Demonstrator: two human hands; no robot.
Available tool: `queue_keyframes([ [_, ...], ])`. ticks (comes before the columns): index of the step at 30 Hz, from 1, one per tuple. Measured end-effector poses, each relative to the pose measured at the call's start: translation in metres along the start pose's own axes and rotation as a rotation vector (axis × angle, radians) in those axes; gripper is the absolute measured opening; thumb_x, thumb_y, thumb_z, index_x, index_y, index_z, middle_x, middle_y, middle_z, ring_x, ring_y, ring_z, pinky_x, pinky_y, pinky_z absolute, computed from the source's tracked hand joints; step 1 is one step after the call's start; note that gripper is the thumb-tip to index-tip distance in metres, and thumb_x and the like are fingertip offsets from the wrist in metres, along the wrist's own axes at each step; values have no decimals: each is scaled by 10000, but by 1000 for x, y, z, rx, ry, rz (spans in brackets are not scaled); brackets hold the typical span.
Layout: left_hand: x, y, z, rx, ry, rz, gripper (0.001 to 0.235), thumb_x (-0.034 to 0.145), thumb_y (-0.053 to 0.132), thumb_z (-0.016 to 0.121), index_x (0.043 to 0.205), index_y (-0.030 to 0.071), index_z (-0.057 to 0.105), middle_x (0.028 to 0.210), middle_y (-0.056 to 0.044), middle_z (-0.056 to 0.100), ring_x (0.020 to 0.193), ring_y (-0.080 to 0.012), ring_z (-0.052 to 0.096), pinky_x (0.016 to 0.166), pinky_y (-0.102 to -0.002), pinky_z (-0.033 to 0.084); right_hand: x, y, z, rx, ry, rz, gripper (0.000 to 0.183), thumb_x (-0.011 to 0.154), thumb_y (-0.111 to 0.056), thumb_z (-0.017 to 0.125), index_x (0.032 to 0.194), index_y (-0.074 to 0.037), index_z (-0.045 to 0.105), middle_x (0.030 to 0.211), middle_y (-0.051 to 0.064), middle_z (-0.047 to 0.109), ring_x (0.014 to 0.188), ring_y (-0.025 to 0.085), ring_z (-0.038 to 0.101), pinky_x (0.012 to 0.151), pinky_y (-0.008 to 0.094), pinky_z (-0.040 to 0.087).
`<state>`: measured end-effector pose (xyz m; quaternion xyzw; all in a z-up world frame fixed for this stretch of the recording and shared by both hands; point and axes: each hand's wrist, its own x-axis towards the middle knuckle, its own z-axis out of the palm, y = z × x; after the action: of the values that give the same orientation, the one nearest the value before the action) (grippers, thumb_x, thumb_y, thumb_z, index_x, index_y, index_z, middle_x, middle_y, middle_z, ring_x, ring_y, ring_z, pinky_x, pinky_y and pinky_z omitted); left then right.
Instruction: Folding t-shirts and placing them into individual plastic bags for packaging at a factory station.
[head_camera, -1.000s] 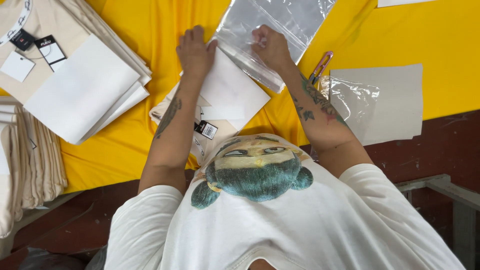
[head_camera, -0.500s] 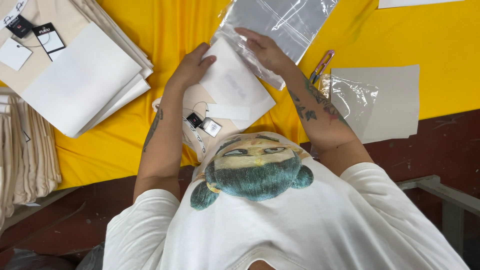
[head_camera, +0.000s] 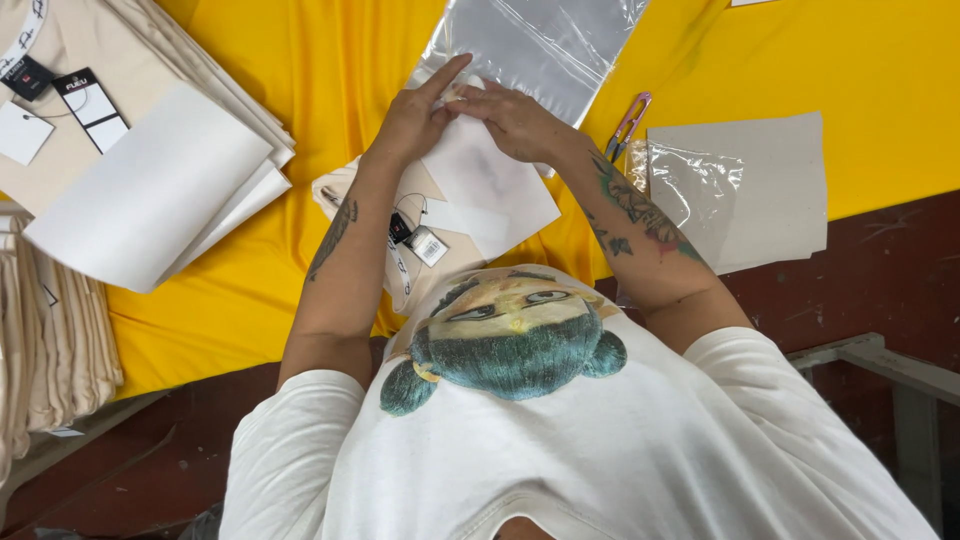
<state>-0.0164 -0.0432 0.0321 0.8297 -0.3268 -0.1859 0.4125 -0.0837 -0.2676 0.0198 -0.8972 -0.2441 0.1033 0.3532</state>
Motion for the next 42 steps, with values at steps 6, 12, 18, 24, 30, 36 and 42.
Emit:
queue_keyframes([
  [6,-1,-1,-6,41,12,63,770,1050,47,564,1613,429,203,1108,-128,555,839,-349,614,837,-442,489,-15,-21,-8,-31,47,-18,534,1079,53,357,1560,-164,441,1637,217,310,1521,375,332,1228,553,256],
  [12,11,1,0,117,-23,267,674,1036,3,544,1570,340,309,1077,-146,714,845,-350,661,768,-448,520,-1,-18,-4,-72,53,56,521,1080,31,352,1555,-171,421,1630,195,274,1555,407,128,1215,679,161],
  [18,14,-16,-4,1,75,-18,324,976,112,646,1212,227,456,1003,-176,712,929,-429,675,749,-481,486,-15,-21,4,-105,302,15,696,924,221,394,1546,-86,444,1536,178,523,1402,429,482,1125,542,477],
  [24,3,-10,-19,-93,117,-208,504,1032,144,608,1385,361,321,897,-87,462,913,-285,522,838,-376,433,-50,-3,28,-381,489,73,564,917,155,549,1420,-89,621,1338,130,703,1101,310,729,802,422,636],
  [30,15,-22,-7,11,84,37,643,953,-40,457,1467,345,427,893,-129,661,856,-278,661,876,-393,522,-51,-14,25,-462,404,126,742,847,209,553,1489,-163,560,1449,112,638,994,322,754,642,434,621],
  [36,5,-36,-14,-261,269,-135,236,990,114,629,1158,280,627,1235,8,660,1098,-208,617,976,-276,469,-76,6,34,-479,697,136,179,993,-31,681,1151,-94,739,1037,71,774,788,227,740,614,353,591],
  [42,2,-38,-14,-375,412,-224,182,967,122,669,1076,268,661,1192,26,675,1128,-178,617,978,-248,467,-91,2,29,-513,812,100,49,974,-7,721,966,-51,741,894,74,702,786,264,642,647,370,534],
])
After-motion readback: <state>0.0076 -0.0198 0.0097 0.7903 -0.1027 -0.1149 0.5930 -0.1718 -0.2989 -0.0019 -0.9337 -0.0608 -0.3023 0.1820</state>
